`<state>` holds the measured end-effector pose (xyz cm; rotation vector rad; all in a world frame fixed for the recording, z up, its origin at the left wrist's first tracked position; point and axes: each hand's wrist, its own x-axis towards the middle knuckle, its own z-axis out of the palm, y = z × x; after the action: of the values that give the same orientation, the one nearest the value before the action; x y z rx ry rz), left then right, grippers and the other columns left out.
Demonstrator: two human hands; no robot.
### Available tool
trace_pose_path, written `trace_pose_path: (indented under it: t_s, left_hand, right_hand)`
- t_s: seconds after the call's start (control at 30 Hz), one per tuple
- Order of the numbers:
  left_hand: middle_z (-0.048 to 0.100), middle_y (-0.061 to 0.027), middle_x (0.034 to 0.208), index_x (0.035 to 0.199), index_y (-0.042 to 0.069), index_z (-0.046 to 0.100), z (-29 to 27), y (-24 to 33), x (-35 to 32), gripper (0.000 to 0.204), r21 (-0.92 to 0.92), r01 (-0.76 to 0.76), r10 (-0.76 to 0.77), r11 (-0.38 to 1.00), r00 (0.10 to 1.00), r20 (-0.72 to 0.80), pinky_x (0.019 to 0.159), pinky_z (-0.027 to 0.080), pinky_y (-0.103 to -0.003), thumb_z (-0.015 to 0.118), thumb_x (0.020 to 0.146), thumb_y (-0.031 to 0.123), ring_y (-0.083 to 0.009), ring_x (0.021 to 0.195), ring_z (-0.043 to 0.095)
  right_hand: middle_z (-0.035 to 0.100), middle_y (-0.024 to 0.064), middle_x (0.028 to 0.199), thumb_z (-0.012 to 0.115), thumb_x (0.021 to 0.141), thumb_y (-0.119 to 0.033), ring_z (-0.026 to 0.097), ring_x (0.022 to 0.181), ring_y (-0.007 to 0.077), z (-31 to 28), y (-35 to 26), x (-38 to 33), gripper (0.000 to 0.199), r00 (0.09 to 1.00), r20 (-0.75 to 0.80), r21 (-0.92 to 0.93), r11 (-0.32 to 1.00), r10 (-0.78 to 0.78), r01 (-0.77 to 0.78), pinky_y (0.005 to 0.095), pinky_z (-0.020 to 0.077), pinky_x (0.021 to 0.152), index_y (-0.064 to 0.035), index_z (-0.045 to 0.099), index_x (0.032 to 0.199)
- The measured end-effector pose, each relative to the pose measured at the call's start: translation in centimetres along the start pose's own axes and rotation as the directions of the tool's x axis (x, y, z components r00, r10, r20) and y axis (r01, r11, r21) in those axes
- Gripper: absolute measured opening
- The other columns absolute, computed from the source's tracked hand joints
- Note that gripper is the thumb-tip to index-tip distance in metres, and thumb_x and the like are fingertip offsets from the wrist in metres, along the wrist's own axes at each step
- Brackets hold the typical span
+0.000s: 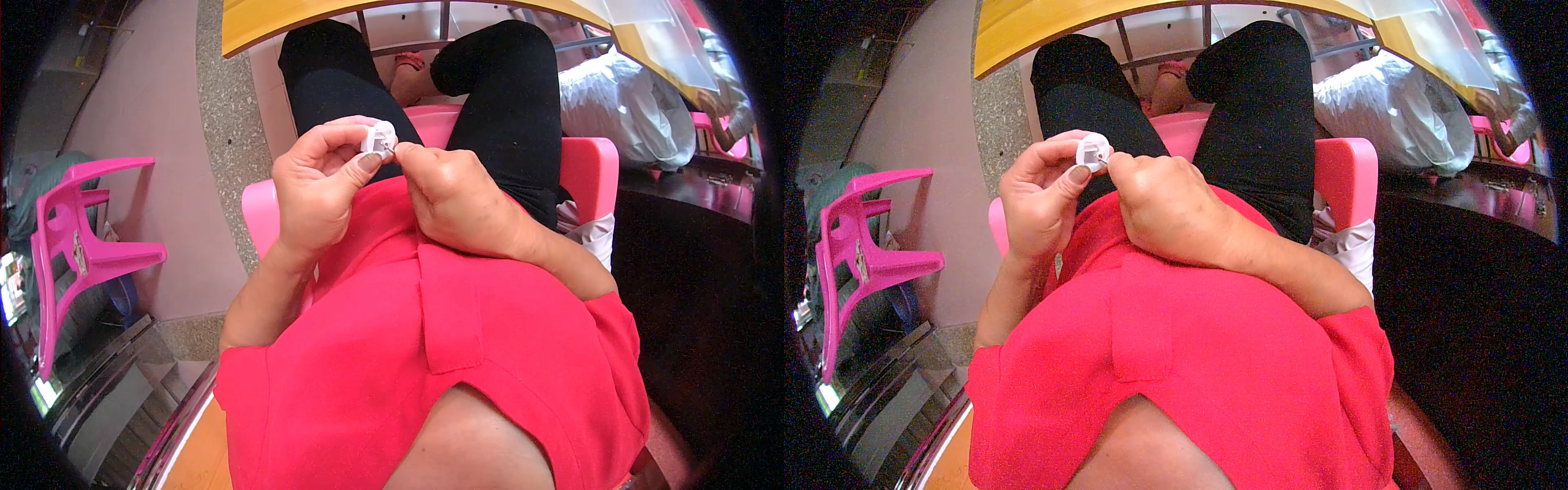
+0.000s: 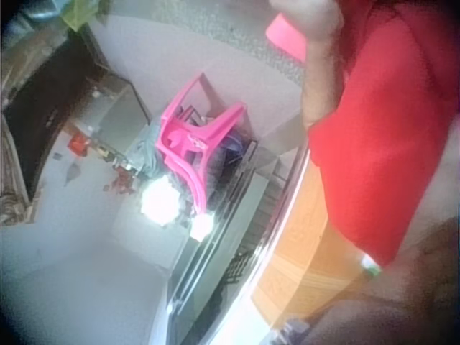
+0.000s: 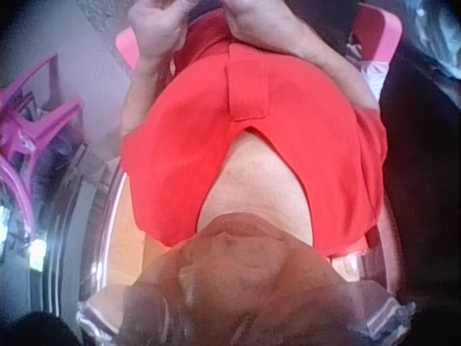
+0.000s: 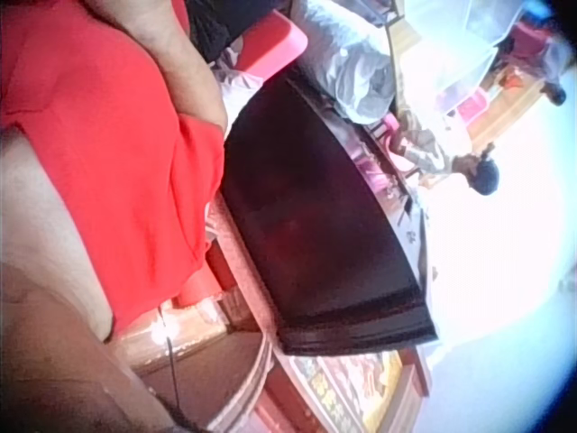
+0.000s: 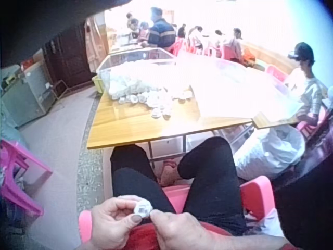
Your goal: The person repeatedly takes plastic parts from a container on the table, inserts a metal pin into each part by hand, and places the finished pieces on the table.
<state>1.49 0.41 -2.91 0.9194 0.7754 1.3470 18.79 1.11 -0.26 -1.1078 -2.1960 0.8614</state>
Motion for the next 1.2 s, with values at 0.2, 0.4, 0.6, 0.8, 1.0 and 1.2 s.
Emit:
trace_pose_path:
  t_s: [0.2,0.4,0.6,0.8,1.0,1.2]
  left_hand:
    - [0.06,-0.0131,0.109,0.099,-0.007,0.06,0.3,0.0,-0.2,0.018,0.162,-0.03,0.028,0.986,0.999,0.015,0.085,0.051,-0.027,0.063,0.082,-0.01,-0.0166,0.096,0.061]
    - [0.06,-0.0122,0.107,0.097,-0.005,0.062,0.8,-0.6,-0.5,0.02,0.333,-0.128,0.117,0.934,0.992,0.051,0.083,0.051,-0.025,0.061,0.079,-0.013,-0.0153,0.092,0.061]
    - [0.061,-0.0117,0.104,0.096,-0.005,0.061,0.6,-0.8,-0.6,0.023,0.553,-0.226,0.153,0.802,0.972,0.176,0.072,0.051,-0.022,0.063,0.074,-0.013,-0.0119,0.085,0.061]
    - [0.065,-0.0125,0.098,0.106,-0.007,0.061,0.4,0.7,0.2,0.02,0.143,0.101,-0.114,0.985,0.989,0.092,0.078,0.052,-0.027,0.06,0.085,-0.003,-0.0161,0.086,0.063]
    - [0.066,-0.0162,0.098,0.111,-0.007,0.059,-0.3,1.3,0.4,0.023,-0.144,0.212,-0.196,0.967,0.973,0.119,0.073,0.054,-0.03,0.056,0.091,0.005,-0.0198,0.084,0.064]
    - [0.066,-0.0144,0.095,0.112,-0.006,0.06,-0.3,1.2,0.2,0.024,-0.113,0.23,-0.219,0.967,0.971,0.097,0.07,0.052,-0.027,0.055,0.092,0.006,-0.0169,0.079,0.062]
  right_hand:
    - [0.057,0.0222,0.064,0.055,0.074,0.002,0.06,0.062,0.0405,-0.9,-1.2,0.2,0.015,0.989,0.113,-0.267,0.962,0.097,-0.064,0.0461,0.0485,0.054,0.0007,0.046,0.086]
    - [0.06,0.0241,0.066,0.054,0.077,-0.002,0.064,0.066,0.0393,-1.8,-1.9,0.5,0.014,0.948,0.246,-0.388,0.917,0.2,-0.093,0.0449,0.0513,0.057,0.004,0.05,0.089]
    - [0.062,0.023,0.067,0.054,0.078,-0.004,0.065,0.065,0.0375,-2.4,-2.0,0.2,0.017,0.943,0.3,-0.446,0.895,0.145,0.004,0.0427,0.0524,0.059,0.0073,0.054,0.091]
    - [0.063,0.021,0.071,0.054,0.08,-0.004,0.065,0.068,0.0353,-3.5,-1.5,0.2,0.021,0.945,0.296,-0.397,0.918,0.14,-0.012,0.0404,0.0512,0.058,0.0056,0.057,0.098]
    - [0.06,0.0167,0.068,0.059,0.078,-0.001,0.062,0.061,0.0322,-4.1,-1.6,-0.4,0.019,0.999,0.038,-0.313,0.949,-0.03,0.041,0.0373,0.0491,0.052,0.0027,0.061,0.097]
    - [0.059,0.0147,0.064,0.061,0.076,0.0,0.062,0.056,0.0302,-3.9,-2.3,-0.5,0.018,0.996,0.067,-0.362,0.929,-0.063,0.083,0.0359,0.0493,0.049,0.004,0.061,0.094]
